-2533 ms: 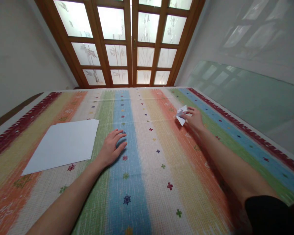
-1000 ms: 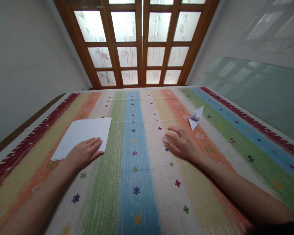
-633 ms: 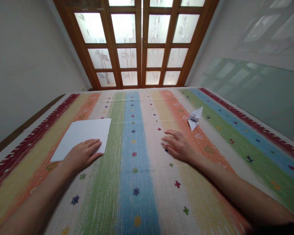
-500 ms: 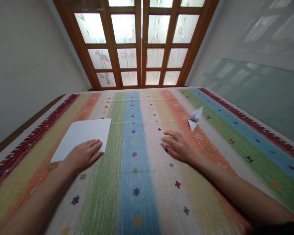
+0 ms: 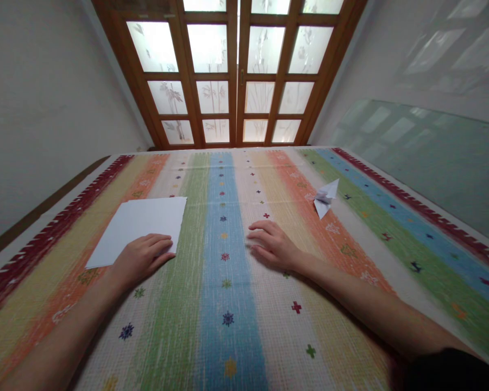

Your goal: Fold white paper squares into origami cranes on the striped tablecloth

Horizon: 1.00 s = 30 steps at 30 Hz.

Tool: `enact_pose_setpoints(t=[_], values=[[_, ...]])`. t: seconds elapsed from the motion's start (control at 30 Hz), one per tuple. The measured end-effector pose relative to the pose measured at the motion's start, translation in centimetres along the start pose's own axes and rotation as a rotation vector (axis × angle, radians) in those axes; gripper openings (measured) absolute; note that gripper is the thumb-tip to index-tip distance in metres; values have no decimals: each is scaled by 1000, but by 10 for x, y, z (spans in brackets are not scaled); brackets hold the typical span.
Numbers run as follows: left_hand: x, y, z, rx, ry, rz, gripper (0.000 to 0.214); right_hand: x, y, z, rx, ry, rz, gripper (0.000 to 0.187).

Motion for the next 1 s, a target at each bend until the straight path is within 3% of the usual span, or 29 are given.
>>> enact_pose_setpoints(t=[0.2,0.4,0.5,0.6,0.7,0.83,1.0], values=[[4,-1,2,-3,-41,67,41,19,27,-30,56,-53,-141,20],[-2,-10,1,-44,-134,137,34,28,37,-43,83,-20,-282,18],[-5,-17,-1,-85,-237,217,27,15,45,-44,38,204,-492,16],[-7,-24,-2,-140,-340,345,21,-3,70,-38,-20,629,-882,15],[-11,-23,-3,-160,-427,486,19,-2,99,-39,-96,985,-1229,9],[-17,-11,-4,-114,-510,658,23,15,124,-61,-148,1154,-1471,10],[-26,3,-5,-13,-508,829,25,25,147,-84,-195,1221,-1536,8]])
Point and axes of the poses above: each hand's wrist, its own z-axis away from the middle knuckle, its own y-axis out of the palm, x = y × z, the point moved 8 cm from there along -z, towards the middle knuckle, and after that the axes turned 14 degrees about -y, right-handed, at the moved point
